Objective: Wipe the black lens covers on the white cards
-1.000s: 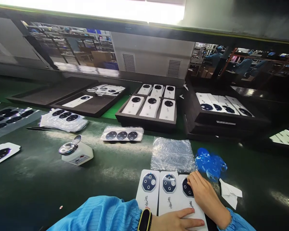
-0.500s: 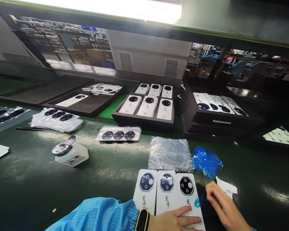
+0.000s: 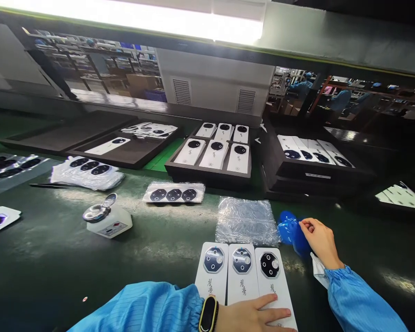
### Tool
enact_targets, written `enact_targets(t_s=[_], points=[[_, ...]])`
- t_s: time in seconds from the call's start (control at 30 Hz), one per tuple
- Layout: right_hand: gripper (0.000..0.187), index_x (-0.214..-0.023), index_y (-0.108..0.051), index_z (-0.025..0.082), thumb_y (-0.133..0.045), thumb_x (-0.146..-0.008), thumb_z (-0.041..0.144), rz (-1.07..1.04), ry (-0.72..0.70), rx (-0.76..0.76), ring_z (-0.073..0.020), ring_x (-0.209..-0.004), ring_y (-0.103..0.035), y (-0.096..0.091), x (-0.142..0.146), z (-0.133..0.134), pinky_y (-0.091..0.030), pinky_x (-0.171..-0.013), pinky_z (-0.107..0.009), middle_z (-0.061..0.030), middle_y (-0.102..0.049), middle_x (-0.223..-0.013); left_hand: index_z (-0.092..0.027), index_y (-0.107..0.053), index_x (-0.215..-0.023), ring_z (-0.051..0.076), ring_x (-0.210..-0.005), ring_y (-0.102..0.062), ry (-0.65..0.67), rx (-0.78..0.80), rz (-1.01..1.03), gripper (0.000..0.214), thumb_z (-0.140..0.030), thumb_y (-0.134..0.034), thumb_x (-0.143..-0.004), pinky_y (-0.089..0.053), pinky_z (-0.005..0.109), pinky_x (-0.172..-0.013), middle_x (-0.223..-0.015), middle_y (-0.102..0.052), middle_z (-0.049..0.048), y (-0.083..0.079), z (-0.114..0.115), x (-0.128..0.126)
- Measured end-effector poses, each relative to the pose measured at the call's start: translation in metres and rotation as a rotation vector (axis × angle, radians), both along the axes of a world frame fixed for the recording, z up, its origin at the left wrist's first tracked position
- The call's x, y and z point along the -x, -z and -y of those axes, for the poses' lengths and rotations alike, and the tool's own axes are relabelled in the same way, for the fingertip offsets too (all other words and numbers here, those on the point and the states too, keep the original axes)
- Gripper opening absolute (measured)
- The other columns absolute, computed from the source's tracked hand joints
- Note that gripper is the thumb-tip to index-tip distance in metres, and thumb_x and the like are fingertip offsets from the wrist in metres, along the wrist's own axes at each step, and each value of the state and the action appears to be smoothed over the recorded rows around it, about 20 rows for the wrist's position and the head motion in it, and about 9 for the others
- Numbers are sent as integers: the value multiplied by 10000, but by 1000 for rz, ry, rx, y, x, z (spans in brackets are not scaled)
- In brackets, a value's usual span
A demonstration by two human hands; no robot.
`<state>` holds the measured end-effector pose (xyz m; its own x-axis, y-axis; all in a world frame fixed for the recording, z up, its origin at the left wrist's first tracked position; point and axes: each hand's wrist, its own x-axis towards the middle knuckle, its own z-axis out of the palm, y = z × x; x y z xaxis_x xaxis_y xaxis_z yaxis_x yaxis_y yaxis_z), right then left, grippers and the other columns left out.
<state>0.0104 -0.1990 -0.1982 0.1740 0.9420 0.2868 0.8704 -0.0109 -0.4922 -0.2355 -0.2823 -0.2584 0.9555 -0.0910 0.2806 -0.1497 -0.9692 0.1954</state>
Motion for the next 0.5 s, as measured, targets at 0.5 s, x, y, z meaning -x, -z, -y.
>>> enact_targets(t_s=[0.5], points=[[250, -765, -630, 231, -418, -880, 297, 94, -455, -47, -180, -683, -624, -7, 70, 20, -512, -645, -296, -30, -668, -766, -192, -583, -1216, 207, -1297, -416, -193, -84, 22, 382, -251, -374, -902, -389, 370, -1051, -1316, -548, 5, 1, 15, -3]])
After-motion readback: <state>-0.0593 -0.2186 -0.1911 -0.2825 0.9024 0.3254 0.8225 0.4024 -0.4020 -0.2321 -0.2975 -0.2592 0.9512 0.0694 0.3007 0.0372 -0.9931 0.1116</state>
